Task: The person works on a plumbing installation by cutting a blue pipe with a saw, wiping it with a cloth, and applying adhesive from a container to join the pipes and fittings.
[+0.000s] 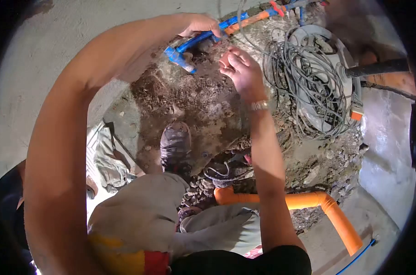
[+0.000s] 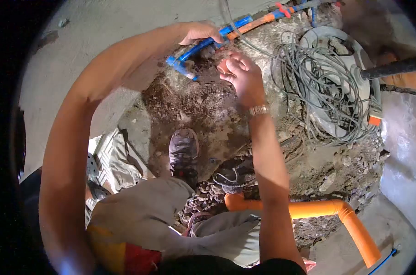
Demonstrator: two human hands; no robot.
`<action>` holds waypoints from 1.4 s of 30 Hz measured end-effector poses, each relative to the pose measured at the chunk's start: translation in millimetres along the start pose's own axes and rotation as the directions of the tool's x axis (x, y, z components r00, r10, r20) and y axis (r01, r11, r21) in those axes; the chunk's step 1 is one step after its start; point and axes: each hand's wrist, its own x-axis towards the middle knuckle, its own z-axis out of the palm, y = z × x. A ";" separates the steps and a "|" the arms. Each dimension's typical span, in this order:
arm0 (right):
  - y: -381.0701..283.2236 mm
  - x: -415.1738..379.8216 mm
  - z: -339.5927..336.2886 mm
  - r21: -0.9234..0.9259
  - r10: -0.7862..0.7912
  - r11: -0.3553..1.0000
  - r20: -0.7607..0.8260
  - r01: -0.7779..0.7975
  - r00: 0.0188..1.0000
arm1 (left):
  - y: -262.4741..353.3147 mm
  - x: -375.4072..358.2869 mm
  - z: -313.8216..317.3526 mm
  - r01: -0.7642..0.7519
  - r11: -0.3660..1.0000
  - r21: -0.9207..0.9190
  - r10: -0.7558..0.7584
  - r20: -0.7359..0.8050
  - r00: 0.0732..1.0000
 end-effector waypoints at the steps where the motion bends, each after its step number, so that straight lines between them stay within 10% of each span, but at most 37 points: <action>1: 16.4 14.6 -8.3 0.176 0.013 0.984 -0.040 -0.006 0.999 | -0.7 5.2 -6.9 0.007 0.999 0.045 -0.010 0.052 0.999; 6: 45.6 72.7 -37.9 0.492 -0.042 0.865 -0.124 0.098 0.991 | -5.3 14.6 -5.8 0.058 0.996 -0.065 -0.055 0.050 0.997; 13: 34.7 92.5 -16.4 0.453 -0.039 0.870 -0.333 0.197 0.942 | -4.0 17.3 -5.1 0.084 0.985 -0.151 -0.086 -0.008 0.996; 42: 32.1 85.4 -11.5 0.558 -0.012 0.806 -0.316 0.196 0.949 | 10.4 20.1 -2.6 0.139 0.965 -0.223 -0.117 0.108 0.987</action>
